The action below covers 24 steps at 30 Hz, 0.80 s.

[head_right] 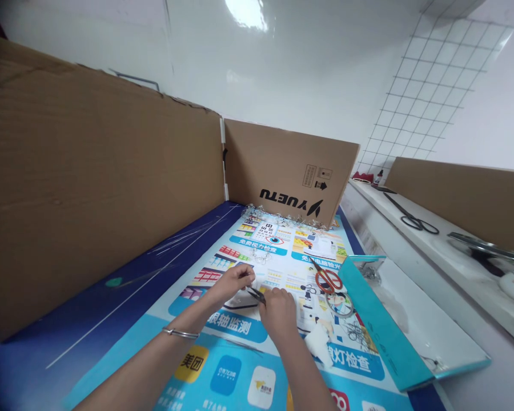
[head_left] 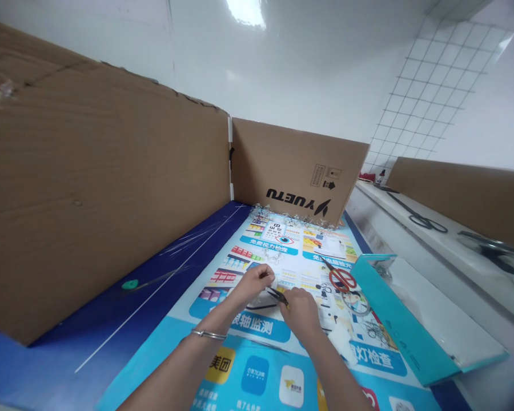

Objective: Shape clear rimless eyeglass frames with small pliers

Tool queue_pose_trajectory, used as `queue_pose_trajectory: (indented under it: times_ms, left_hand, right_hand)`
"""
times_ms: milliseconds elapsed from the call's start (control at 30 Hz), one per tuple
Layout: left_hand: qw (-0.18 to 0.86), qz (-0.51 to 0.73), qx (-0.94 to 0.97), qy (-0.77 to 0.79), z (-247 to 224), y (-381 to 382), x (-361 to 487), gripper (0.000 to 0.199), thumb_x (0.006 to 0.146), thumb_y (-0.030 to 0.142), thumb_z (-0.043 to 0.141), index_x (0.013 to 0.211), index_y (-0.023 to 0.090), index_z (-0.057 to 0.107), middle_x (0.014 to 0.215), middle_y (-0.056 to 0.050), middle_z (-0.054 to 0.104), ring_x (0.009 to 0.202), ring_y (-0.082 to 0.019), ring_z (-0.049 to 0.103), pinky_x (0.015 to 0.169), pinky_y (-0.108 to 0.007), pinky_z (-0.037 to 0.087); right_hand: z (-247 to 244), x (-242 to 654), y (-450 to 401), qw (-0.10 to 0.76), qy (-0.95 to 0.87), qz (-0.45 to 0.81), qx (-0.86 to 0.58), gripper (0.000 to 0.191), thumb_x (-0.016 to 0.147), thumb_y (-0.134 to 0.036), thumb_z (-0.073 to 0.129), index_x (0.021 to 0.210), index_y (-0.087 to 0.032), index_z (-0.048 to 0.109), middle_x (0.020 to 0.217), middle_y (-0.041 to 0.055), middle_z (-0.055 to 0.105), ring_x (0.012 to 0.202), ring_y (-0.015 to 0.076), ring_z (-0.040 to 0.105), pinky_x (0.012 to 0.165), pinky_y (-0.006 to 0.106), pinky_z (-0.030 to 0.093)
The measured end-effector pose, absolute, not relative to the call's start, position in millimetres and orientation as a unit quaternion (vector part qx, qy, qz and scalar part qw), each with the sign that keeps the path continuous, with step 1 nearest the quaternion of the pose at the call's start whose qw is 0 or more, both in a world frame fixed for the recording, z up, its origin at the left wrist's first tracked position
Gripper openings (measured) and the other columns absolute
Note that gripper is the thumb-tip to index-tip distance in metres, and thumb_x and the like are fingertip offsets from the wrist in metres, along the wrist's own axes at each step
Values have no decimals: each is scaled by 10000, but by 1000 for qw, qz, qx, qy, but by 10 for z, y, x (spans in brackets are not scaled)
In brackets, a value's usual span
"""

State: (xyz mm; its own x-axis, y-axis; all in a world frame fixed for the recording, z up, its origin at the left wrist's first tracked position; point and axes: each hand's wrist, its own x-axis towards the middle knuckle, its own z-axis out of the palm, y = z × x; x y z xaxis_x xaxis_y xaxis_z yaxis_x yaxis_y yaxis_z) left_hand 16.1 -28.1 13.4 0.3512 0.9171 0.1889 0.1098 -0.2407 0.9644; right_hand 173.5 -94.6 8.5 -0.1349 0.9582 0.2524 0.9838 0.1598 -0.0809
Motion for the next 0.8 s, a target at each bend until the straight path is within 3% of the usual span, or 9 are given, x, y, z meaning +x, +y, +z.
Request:
queue_pose_trajectory:
  times_ms: [567,800]
  left_hand:
    - [502,438,647,371,117,-263,174,121,715,269,500,697,150,515,584,36,458,529,-83,408,506,-197,340]
    - [504,463,623,378,160,-264,161,144,715,300,519,705,156,516,589,38,448,535,-84,416,499,-194,345]
  right_hand:
    - [116,1723,-953,127,-750,-36,-648,176,803,-340,444,815,-208,559,814,31,568,799,167,491,680,257,297]
    - [81,1761,-919,155,-753,49,-637,210,808,-364,431,796,-207,569,804,14,582,766,137,512,616,204,295]
